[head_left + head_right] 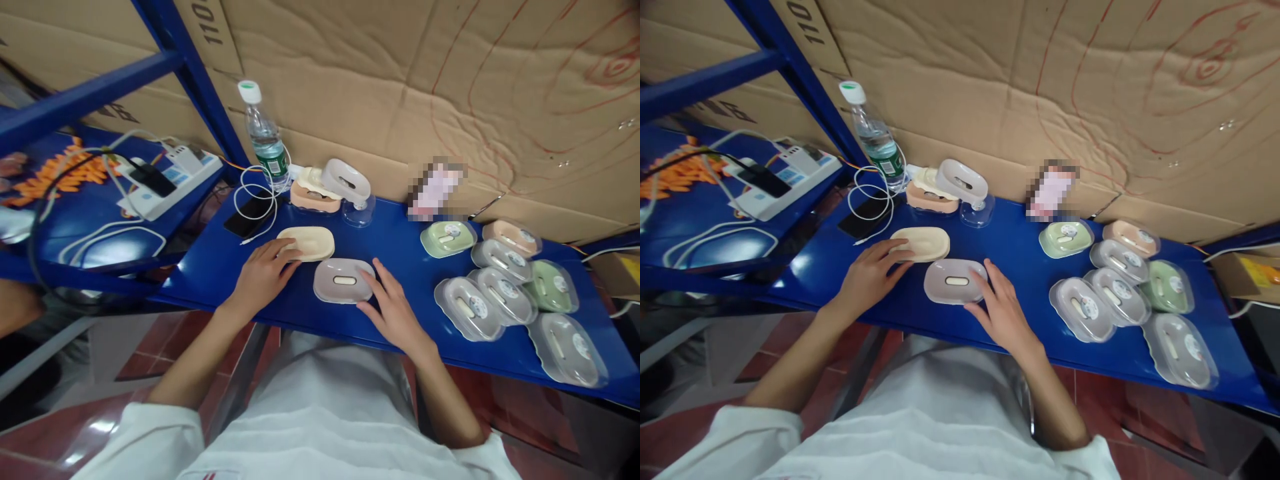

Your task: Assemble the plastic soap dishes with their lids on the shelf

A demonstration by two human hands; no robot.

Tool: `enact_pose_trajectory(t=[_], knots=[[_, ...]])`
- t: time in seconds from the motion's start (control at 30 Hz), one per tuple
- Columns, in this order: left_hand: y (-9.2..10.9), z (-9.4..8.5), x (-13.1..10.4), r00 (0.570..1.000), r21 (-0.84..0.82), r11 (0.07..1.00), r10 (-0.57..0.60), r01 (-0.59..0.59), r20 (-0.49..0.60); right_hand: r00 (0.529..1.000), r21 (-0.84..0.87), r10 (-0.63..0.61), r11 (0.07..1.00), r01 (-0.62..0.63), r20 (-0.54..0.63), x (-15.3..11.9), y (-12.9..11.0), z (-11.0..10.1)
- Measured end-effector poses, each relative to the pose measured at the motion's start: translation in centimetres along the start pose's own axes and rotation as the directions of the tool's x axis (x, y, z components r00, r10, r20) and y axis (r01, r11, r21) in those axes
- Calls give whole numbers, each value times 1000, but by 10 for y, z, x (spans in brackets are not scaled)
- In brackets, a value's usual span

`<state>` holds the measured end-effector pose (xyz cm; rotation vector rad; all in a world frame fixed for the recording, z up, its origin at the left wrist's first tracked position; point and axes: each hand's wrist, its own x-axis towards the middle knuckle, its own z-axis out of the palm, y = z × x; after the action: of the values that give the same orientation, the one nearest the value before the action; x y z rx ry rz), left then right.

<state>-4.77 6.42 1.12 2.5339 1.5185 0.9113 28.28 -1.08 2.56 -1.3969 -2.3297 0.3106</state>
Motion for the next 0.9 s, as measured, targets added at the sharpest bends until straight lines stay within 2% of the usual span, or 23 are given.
enact_pose_trajectory(t=[0.07, 0.13, 0.2, 0.3, 0.4, 0.5, 0.6, 0.73, 0.9], knots=[[7, 1, -4, 1000, -12, 1000, 10, -11, -18, 1000, -38, -18, 999, 18, -2, 19, 0, -17], [22, 1, -10, 999, -38, 998, 50, -50, -17, 1000, -75, -20, 997, 21, 2, 49, 4, -31], [40, 2, -17, 989, -86, 987, 137, -133, 52, 1000, -102, 17, 995, -14, 22, 89, 12, -36], [59, 9, -26, 956, -142, 964, 248, -227, 154, 991, -138, 94, 987, -81, 93, 145, 30, -22], [61, 17, -31, 958, -171, 961, 243, -217, 149, 981, -132, 120, 986, -100, 153, 171, 45, 3], [57, 20, -33, 970, -206, 962, 208, -179, 128, 981, -129, 128, 986, -109, 146, 168, 52, 18], [55, 19, -32, 973, -226, 959, 203, -173, 113, 985, -181, 167, 971, -156, 44, 154, 56, 21], [56, 18, -30, 975, -256, 954, 192, -158, 110, 969, -176, 235, 953, -246, -82, 143, 60, 18], [55, 17, -30, 977, -328, 934, 183, -140, 105, 971, -147, 233, 960, -237, -47, 121, 57, -1]])
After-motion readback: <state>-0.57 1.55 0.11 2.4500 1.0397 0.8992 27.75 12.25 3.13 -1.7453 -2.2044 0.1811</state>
